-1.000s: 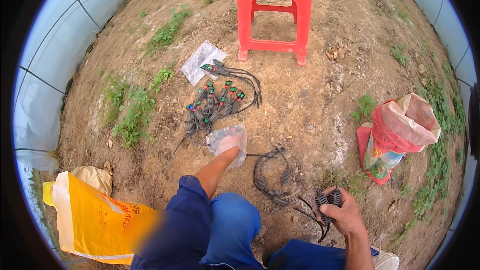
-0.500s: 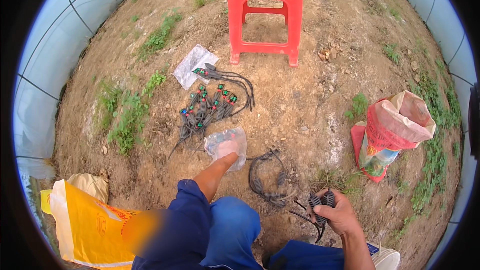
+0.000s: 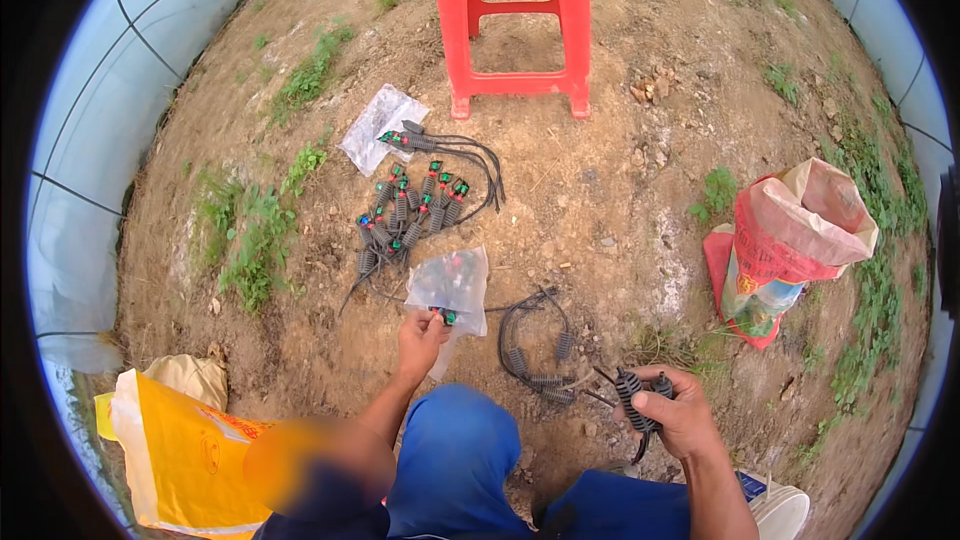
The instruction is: The person sits on the ground and assembles irrigation components by hand. They attach small colored connectors to the ends of black coiled tubes, then place the assembled units into a yellow bag.
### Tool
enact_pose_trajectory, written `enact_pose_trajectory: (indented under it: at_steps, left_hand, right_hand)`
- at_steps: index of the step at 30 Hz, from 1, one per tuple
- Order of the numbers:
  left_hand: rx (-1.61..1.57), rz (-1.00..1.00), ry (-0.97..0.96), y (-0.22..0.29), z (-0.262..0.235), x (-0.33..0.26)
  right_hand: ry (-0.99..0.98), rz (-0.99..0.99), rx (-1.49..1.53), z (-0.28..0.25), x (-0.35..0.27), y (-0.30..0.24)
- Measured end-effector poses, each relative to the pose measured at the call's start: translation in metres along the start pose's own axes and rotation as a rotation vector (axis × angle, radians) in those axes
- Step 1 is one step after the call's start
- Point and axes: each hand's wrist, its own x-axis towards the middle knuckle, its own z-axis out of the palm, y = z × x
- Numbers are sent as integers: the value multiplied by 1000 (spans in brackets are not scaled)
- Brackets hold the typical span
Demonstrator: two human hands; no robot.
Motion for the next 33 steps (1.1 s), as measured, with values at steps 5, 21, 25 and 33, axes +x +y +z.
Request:
enact_pose_trajectory:
  at_steps: [5, 21, 25, 33]
  left_hand:
    - [-324, -20, -181, 90, -25, -38]
    - [-386, 31, -856, 214, 35, -93]
    - [-499, -76, -817, 220, 40, -95]
    - [-768, -349, -1119, 206, 25, -79]
  right_hand:
    - [-43, 2, -23, 11, 2, -7]
    - [-198, -155, -72, 60, 0, -4]
    - [-111, -226, -111, 63, -1, -2]
    - [-47, -575, -556, 61, -12, -11]
